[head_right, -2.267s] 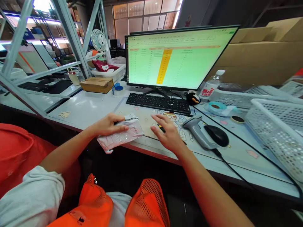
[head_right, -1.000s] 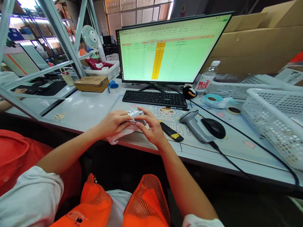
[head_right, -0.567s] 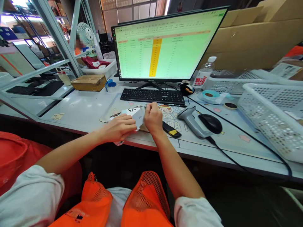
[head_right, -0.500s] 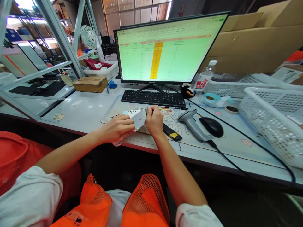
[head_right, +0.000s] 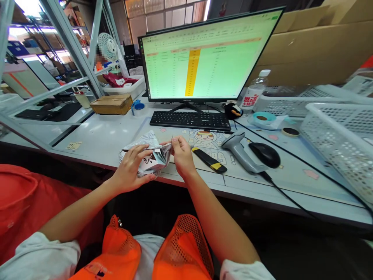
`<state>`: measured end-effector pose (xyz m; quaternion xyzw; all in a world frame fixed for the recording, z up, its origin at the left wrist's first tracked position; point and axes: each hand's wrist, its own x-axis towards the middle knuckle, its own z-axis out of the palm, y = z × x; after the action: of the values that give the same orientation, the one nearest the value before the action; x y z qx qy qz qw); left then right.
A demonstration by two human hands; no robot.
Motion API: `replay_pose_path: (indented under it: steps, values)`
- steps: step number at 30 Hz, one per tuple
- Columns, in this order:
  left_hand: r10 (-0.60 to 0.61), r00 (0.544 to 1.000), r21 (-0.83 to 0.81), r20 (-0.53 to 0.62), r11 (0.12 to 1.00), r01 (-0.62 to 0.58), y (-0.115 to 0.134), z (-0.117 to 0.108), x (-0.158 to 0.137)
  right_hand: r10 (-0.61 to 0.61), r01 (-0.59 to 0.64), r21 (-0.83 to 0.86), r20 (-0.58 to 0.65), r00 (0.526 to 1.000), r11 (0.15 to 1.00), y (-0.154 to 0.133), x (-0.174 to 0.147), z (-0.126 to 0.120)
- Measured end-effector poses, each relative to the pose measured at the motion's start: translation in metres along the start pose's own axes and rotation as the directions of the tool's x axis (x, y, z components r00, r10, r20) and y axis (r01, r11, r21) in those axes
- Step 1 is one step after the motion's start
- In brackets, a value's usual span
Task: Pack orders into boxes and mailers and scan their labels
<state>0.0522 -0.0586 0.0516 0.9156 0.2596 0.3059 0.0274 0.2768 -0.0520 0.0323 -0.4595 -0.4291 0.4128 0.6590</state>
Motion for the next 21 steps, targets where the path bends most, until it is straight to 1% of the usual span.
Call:
replay_pose_path:
  steps: [3,5,7,9,10,12,13,14,15,17,18,19,21]
  values:
    - [-0.062,0.993,0.015,0.104,0.998,0.061,0.011,-0.014,0.005,-0.064,0.065,-0.050,0.019,0.998,0.997,-0.020,-0.012,0.017]
    - [-0.078,0.992,0.005,0.103,0.997,0.078,0.017,-0.023,0.013,-0.124,0.129,-0.101,0.050,0.991,0.987,-0.038,-0.015,0.027]
    - [-0.089,0.995,-0.062,0.050,0.994,0.092,0.020,-0.029,0.019,-0.174,0.184,-0.128,0.083,0.981,0.975,-0.058,-0.014,0.035]
    - [-0.116,0.993,-0.170,-0.030,0.979,0.109,0.018,-0.029,0.022,-0.230,0.250,-0.175,0.129,0.965,0.952,-0.077,-0.011,0.042]
    - [-0.146,0.987,-0.226,-0.071,0.966,0.127,0.017,-0.027,0.023,-0.274,0.304,-0.213,0.158,0.949,0.929,-0.086,-0.009,0.043]
    - [-0.230,0.962,-0.328,-0.149,0.929,0.171,0.012,-0.018,0.020,-0.388,0.444,-0.299,0.229,0.893,0.845,-0.097,-0.005,0.043]
    - [-0.275,0.943,-0.372,-0.186,0.908,0.191,0.010,-0.012,0.019,-0.430,0.503,-0.334,0.271,0.861,0.797,-0.099,-0.002,0.042]
    - [-0.314,0.924,-0.408,-0.217,0.889,0.206,0.008,-0.006,0.017,-0.445,0.540,-0.360,0.317,0.838,0.761,-0.098,0.000,0.041]
    - [-0.348,0.906,-0.435,-0.242,0.873,0.219,0.006,0.001,0.016,-0.432,0.554,-0.376,0.363,0.825,0.742,-0.095,0.002,0.039]
    - [-0.391,0.880,-0.450,-0.272,0.859,0.242,0.005,0.010,0.015,-0.360,0.536,-0.382,0.442,0.822,0.753,-0.083,0.006,0.035]
    - [-0.403,0.874,-0.444,-0.273,0.859,0.257,0.005,0.012,0.016,-0.334,0.523,-0.373,0.464,0.821,0.767,-0.076,0.008,0.033]
    - [-0.408,0.873,-0.433,-0.269,0.861,0.269,0.006,0.012,0.017,-0.325,0.514,-0.359,0.469,0.821,0.779,-0.069,0.009,0.032]
    - [-0.395,0.886,-0.409,-0.243,0.870,0.276,0.008,0.010,0.019,-0.340,0.507,-0.334,0.447,0.827,0.795,-0.060,0.009,0.031]
